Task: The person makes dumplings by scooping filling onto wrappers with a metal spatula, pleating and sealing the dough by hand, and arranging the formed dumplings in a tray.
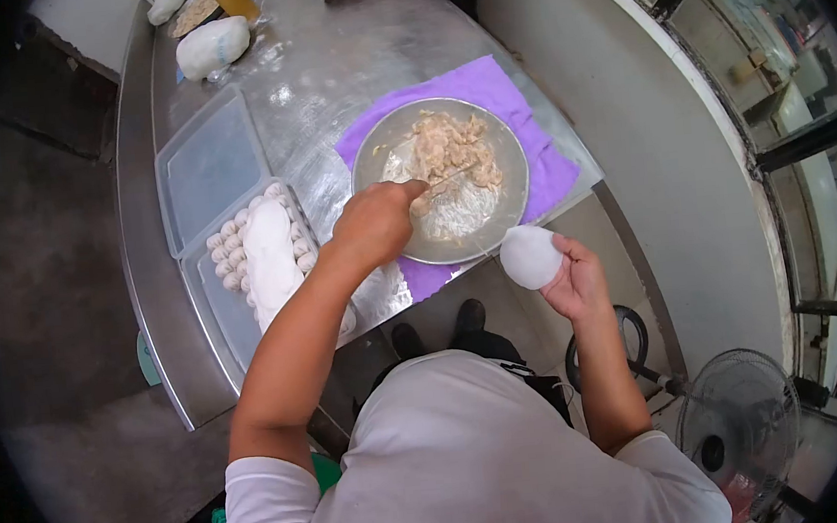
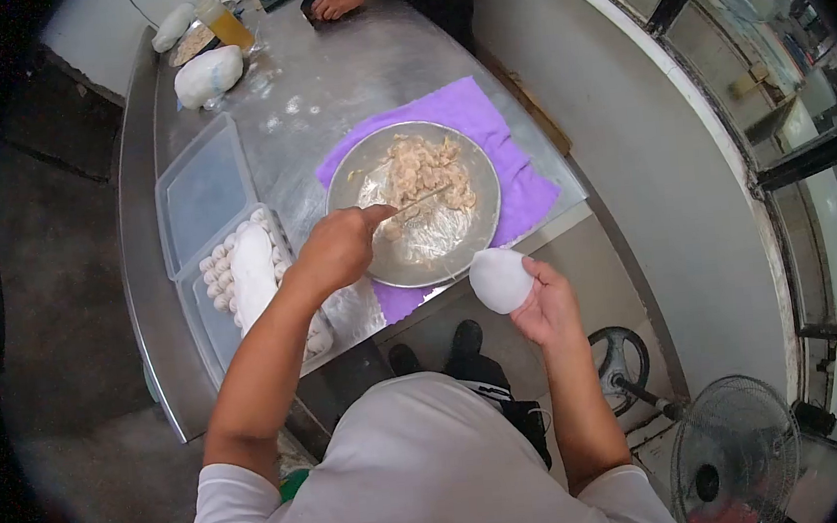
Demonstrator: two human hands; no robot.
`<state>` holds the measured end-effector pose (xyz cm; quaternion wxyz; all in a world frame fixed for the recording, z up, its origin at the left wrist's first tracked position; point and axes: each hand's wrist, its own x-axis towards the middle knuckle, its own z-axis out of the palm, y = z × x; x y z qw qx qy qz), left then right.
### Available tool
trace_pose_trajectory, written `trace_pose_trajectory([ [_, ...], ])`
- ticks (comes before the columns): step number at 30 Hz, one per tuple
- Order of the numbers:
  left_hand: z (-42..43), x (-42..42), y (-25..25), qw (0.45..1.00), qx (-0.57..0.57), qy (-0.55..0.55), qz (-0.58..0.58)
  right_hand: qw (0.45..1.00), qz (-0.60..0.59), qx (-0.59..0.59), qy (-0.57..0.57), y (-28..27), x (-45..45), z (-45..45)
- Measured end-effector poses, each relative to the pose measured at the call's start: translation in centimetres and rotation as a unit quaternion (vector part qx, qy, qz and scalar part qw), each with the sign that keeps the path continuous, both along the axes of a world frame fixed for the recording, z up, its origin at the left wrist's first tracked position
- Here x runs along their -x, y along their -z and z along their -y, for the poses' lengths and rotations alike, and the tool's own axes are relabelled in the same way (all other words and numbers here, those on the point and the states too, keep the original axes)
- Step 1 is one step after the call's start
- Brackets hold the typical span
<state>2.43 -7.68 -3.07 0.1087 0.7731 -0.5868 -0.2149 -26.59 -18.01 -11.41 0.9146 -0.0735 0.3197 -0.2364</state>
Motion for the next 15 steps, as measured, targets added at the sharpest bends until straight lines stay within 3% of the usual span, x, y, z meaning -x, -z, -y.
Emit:
trace_pose_trajectory([
  [3, -0.4, 0.6, 1.1, 1.000, 0.010, 0.024, 0.007, 0.998, -0.018, 0.053, -0.010, 0.4, 0.0, 0.1],
  [6, -1.6, 1.0, 0.2, 0.997, 0.009, 0.023, -0.075, 0.996, -0.051, 0.075, 0.000, 1.1, 0.3, 0.4],
  [10, -2.2, 1.7, 0.7, 0.998, 0.005, -0.012, -0.062, 0.998, -0.060, 0.013, 0.017, 0.5, 0.4, 0.8],
  [15, -2.5, 2.2, 0.7, 0.990, -0.009, 0.011, -0.140, 0.999, 0.002, 0.049, 0.009, 1.3, 0.2, 1.1],
])
